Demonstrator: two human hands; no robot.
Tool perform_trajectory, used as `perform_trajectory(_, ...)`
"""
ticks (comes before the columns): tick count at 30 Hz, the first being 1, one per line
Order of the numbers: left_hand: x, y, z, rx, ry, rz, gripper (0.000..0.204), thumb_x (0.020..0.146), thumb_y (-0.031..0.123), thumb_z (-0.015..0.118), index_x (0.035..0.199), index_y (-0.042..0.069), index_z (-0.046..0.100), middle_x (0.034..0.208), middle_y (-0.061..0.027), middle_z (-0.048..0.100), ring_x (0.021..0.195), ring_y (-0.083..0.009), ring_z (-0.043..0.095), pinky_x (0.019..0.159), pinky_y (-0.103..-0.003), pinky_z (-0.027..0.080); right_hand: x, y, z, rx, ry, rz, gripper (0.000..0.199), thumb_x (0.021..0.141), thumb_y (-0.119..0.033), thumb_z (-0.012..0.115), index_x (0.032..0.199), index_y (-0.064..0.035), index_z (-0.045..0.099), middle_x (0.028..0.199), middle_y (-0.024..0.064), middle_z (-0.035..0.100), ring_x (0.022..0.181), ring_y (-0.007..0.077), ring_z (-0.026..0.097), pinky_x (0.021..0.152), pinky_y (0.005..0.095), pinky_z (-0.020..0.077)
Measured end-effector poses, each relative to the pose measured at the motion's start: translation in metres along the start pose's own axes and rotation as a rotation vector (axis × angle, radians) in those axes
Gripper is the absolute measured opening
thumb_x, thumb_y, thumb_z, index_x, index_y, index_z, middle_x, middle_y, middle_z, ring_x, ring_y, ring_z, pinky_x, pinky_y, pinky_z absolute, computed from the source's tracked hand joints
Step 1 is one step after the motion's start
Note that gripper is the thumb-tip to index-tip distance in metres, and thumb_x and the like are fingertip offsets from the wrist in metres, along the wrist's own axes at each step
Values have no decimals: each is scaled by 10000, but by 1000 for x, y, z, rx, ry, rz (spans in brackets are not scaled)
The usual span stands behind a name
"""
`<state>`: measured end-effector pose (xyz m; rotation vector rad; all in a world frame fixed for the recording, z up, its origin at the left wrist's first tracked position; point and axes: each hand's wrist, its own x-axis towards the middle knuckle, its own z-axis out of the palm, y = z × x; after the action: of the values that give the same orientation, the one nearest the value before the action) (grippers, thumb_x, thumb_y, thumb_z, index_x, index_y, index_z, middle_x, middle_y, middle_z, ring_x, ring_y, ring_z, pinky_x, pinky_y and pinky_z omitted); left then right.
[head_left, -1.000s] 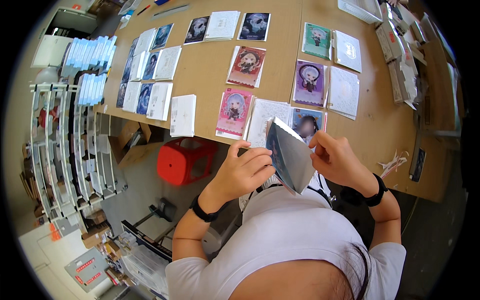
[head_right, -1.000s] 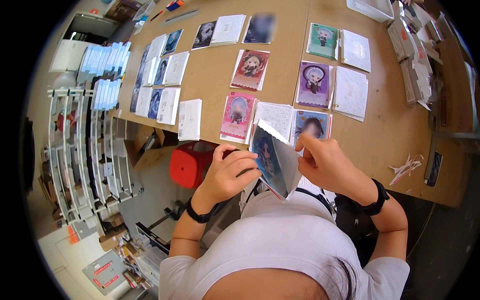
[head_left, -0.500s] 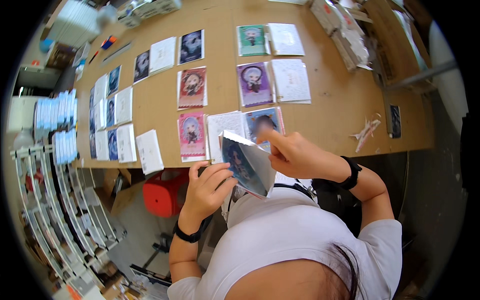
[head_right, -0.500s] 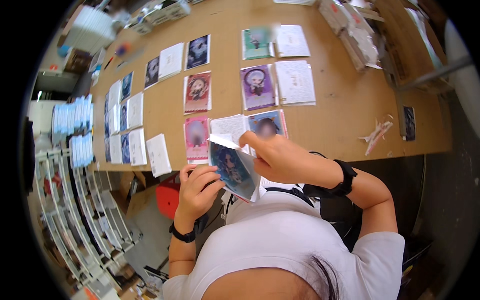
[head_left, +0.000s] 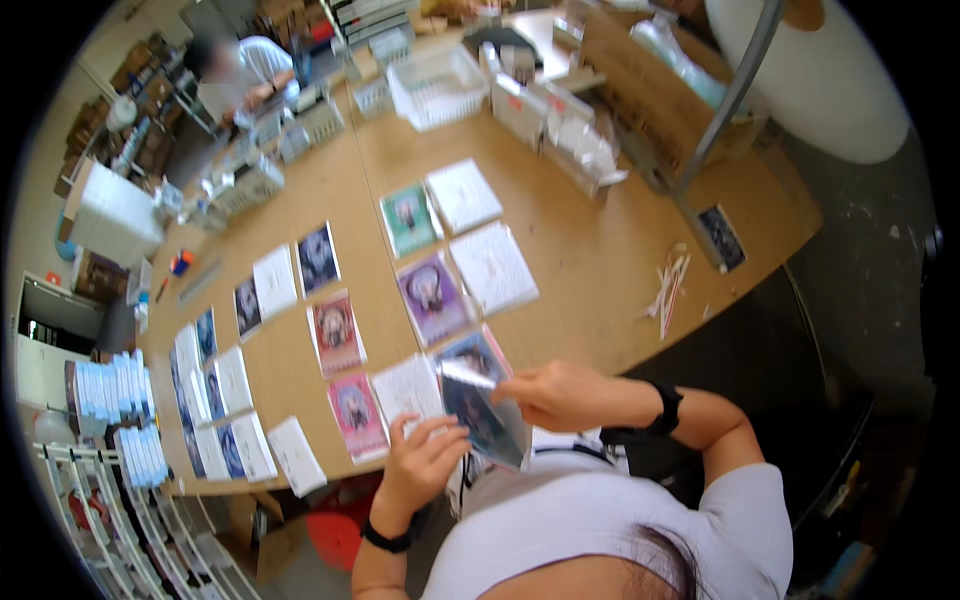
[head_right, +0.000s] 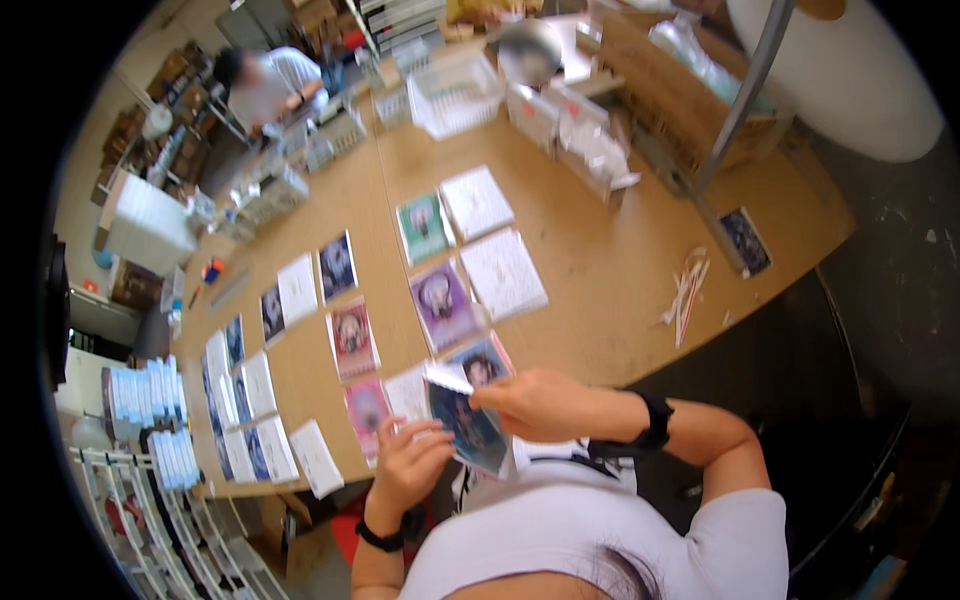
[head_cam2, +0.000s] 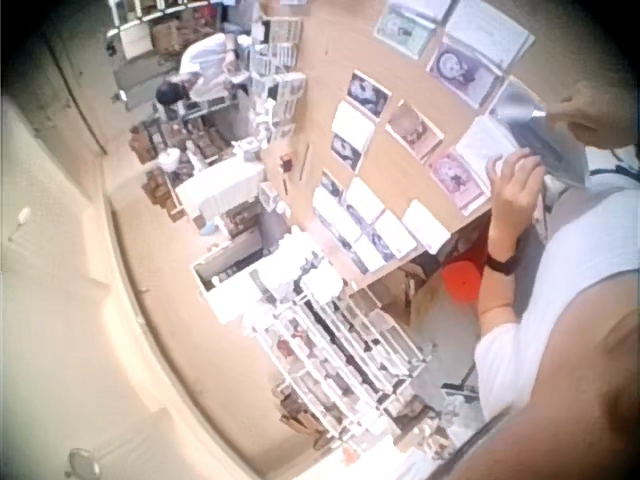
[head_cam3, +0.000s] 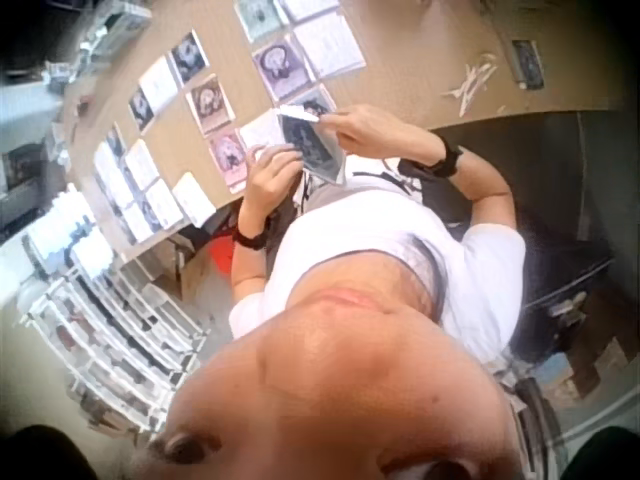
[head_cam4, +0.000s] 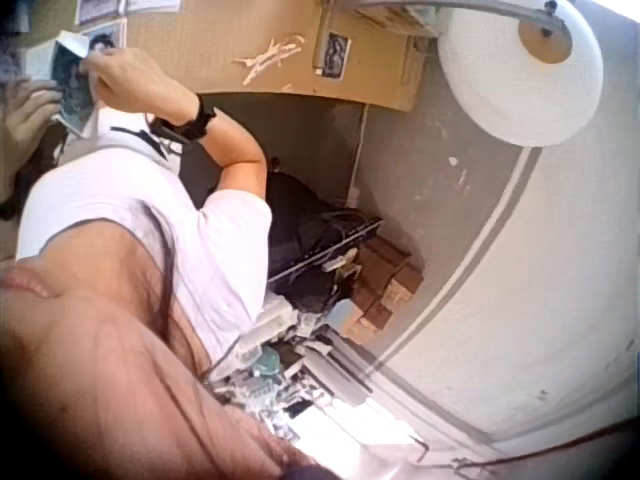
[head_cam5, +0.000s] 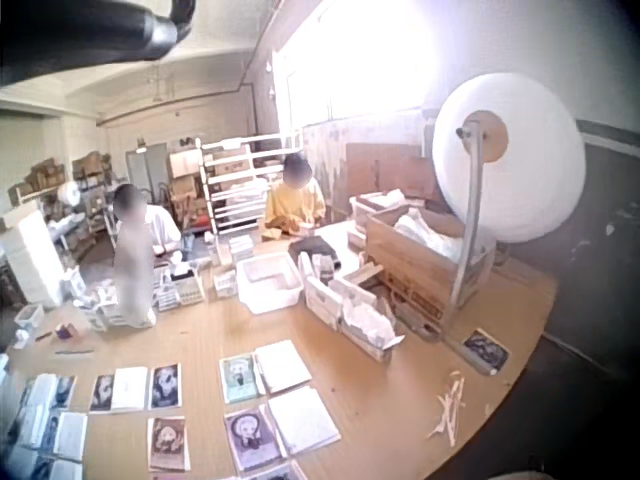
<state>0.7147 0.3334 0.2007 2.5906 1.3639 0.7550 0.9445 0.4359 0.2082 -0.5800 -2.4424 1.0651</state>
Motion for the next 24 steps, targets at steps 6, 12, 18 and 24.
perform_trajectory(6, 20, 6, 1, 42, 40, 21, 126, 681, 45, 665, 766, 127, 620, 897, 23, 644, 919, -169, 597, 868, -424, 348, -1, 5, -19, 14, -9, 23, 266, 742, -11, 503, 997, -80, 532, 639, 164, 544, 563, 358, 556, 508, 440, 423)
perform_trajectory(12, 22, 12, 1, 100, 40, 13, 99, 703, 106, 656, 792, 117, 614, 921, 17, 637, 951, -152, 582, 882, -428, 336, 0, 8, -30, -16, -37, -6, 267, 740, -16, 501, 1000, -74, 533, 588, 162, 523, 539, 358, 546, 495, 441, 418)
perform_trajectory(18, 16, 14, 4, 128, 125, -2, 139, 667, 68, 654, 788, 123, 614, 888, -6, 573, 920, -182, 578, 840, -430, 346, 5, 5, -35, -54, 77, -115, 259, 724, -18, 513, 974, -80, 546, 612, 154, 543, 559, 351, 560, 504, 430, 437)
perform_trajectory(24, 27, 19, -4, 255, 232, 72, 154, 611, 87, 684, 746, 106, 613, 861, -2, 572, 874, -178, 579, 823, -410, 333, 7, -15, -45, -82, 135, -205, 316, 691, 12, 547, 996, -67, 569, 747, 117, 595, 585, 319, 579, 504, 378, 464)
